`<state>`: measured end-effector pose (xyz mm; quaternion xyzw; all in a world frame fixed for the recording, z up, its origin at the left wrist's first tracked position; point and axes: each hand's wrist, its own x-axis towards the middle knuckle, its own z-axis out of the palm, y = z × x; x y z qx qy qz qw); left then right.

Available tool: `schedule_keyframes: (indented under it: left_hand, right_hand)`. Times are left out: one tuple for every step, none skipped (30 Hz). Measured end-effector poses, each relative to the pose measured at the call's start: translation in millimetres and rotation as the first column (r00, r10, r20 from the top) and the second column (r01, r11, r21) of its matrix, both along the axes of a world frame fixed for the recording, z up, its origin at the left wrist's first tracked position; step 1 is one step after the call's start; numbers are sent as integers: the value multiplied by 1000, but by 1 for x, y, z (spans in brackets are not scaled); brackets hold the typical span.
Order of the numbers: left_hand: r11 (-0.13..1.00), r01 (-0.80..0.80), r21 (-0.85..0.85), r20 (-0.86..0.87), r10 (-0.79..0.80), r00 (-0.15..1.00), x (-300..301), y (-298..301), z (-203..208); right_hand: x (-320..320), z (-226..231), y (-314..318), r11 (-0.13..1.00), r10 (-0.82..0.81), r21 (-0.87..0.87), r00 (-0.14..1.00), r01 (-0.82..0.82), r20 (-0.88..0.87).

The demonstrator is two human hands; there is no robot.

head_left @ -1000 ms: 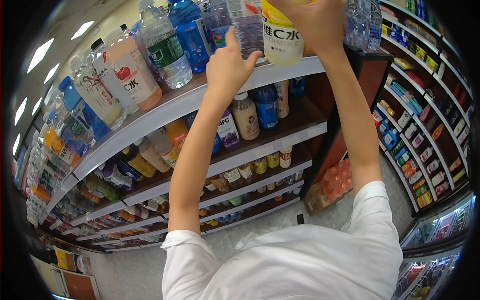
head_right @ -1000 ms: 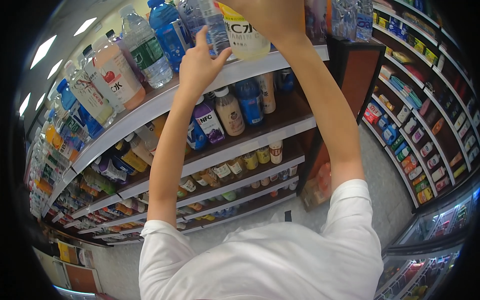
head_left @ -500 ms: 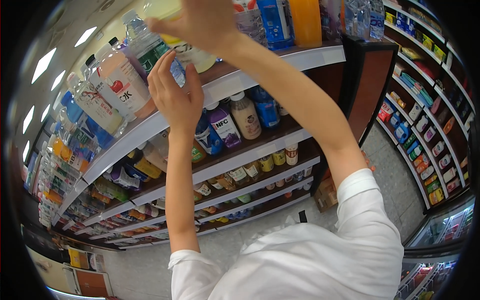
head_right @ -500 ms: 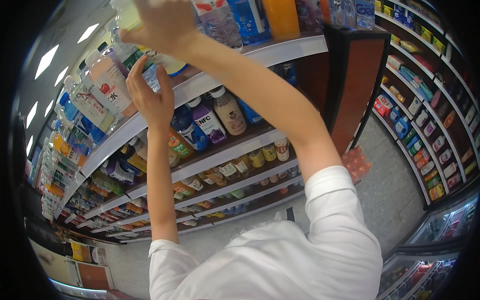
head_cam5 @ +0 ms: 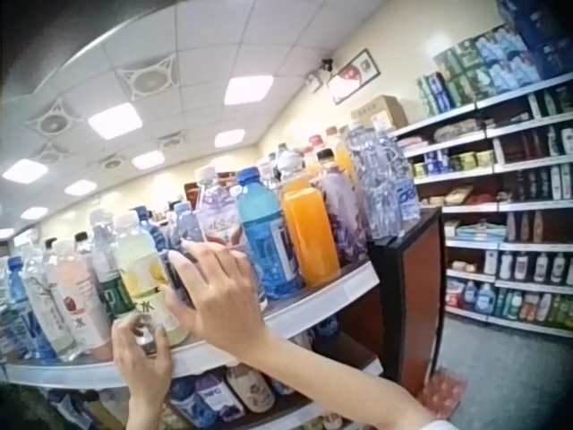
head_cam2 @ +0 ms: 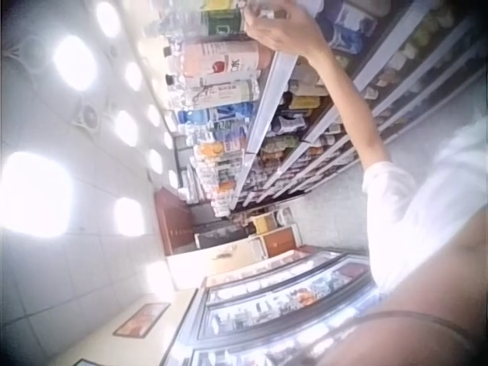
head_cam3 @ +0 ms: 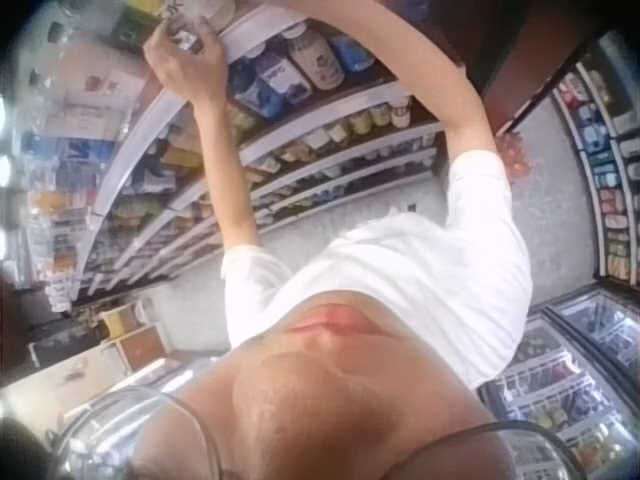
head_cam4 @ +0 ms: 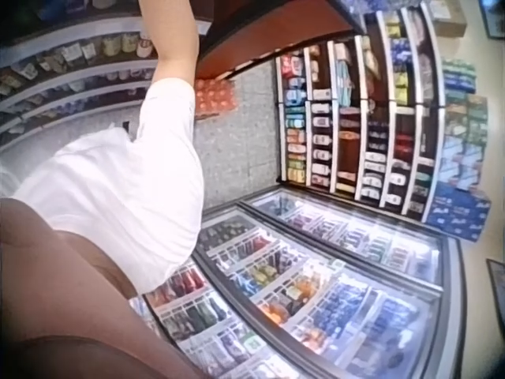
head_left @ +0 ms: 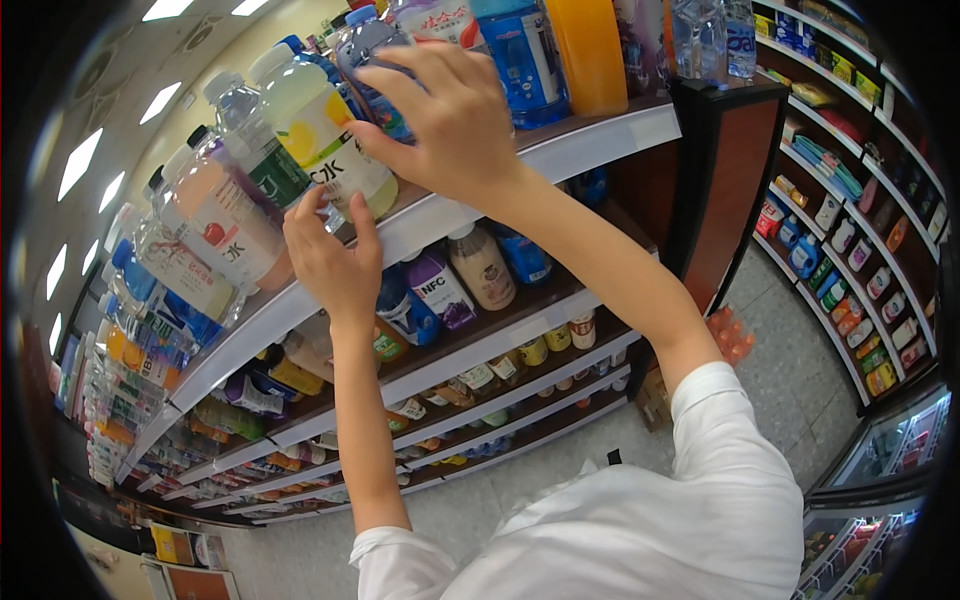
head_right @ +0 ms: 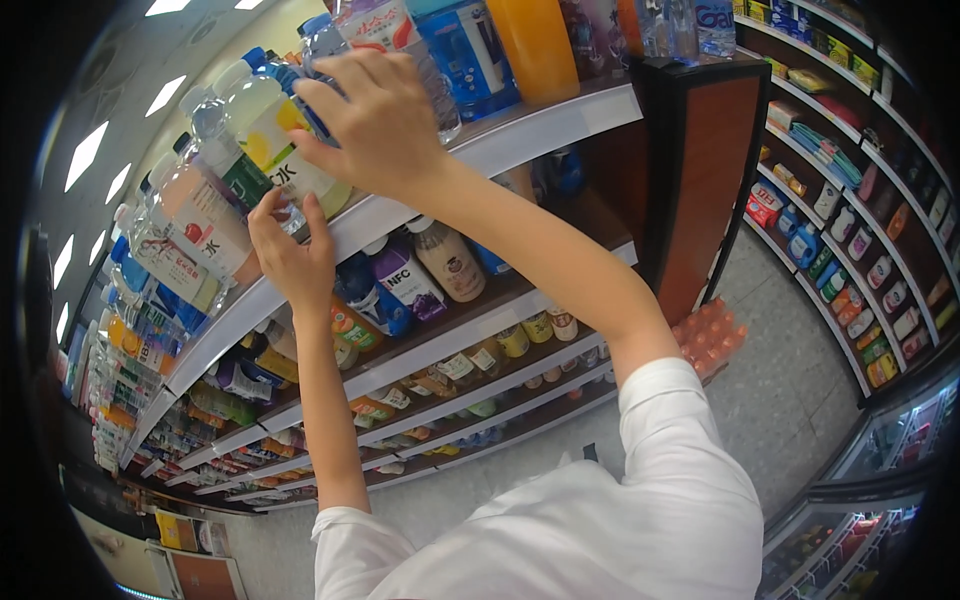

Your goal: Stocking and organizing bottled beverages on supermarket shelves.

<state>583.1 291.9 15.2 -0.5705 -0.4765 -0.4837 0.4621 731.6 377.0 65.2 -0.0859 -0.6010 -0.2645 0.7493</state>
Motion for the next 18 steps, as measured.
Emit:
schedule_keyframes:
  left_hand:
    - [1000,-3,2,2,3,1000,0,-3,-1]
    - [998,26,-51,94,-21,995,5,1,-4]
    - [994,39,-105,186,-19,982,5,1,-5]
    - [999,37,-29,129,-33,991,4,4,-5]
    - [999,35,-28,130,-31,991,3,1,-3]
    - [999,22,-38,136,-17,991,3,1,-4]
    - [999,9,-50,142,-2,990,5,2,-4]
    - [999,2,-35,141,3,990,6,1,-4]
    - [999,-2,-43,144,8,989,5,1,-4]
    - [999,-29,-28,98,32,995,4,1,-4]
    - [998,-58,-13,50,59,997,3,1,-4]
    - [996,-82,-22,66,83,994,4,0,-5]
    - [995,-89,-36,67,91,994,5,1,-6]
    - [997,-62,-43,117,66,991,4,3,-9]
    - [998,-35,-50,167,43,985,5,4,-12]
    - [997,-39,-59,210,51,976,10,6,-12]
    - [994,-61,-85,210,77,975,9,2,-11]
    - [996,-65,-66,216,78,973,8,3,-12]
  right_hand:
    - [12,-11,-1,1000,-12,-16,1000,12,6]
    - [32,-21,5,998,-50,-30,999,51,13]
    - [44,-29,12,999,-38,-7,999,38,-13]
    - [58,-38,18,998,-54,-17,998,54,-17]
    - [73,-43,22,997,-73,-16,997,72,-29]
    - [88,-50,31,994,-100,-46,994,98,-39]
    - [99,-56,40,989,-127,-76,991,123,-48]
    - [104,-60,47,989,-125,-82,991,121,-44]
    - [107,-65,54,985,-124,-129,992,119,-34]
    - [110,-70,59,977,-122,-177,992,116,-24]
    - [110,-70,59,976,-116,-186,993,110,-21]
    - [108,-69,58,974,-123,-190,992,120,-2]
    - [107,-68,57,972,-129,-196,992,129,17]
    - [108,-69,60,974,-148,-168,989,150,25]
    - [110,-70,61,972,-139,-189,990,142,31]
    - [112,-71,63,973,-169,-152,985,174,44]
    - [110,-71,63,975,-185,-117,981,190,54]
    - [109,-70,68,981,-183,-58,983,184,17]
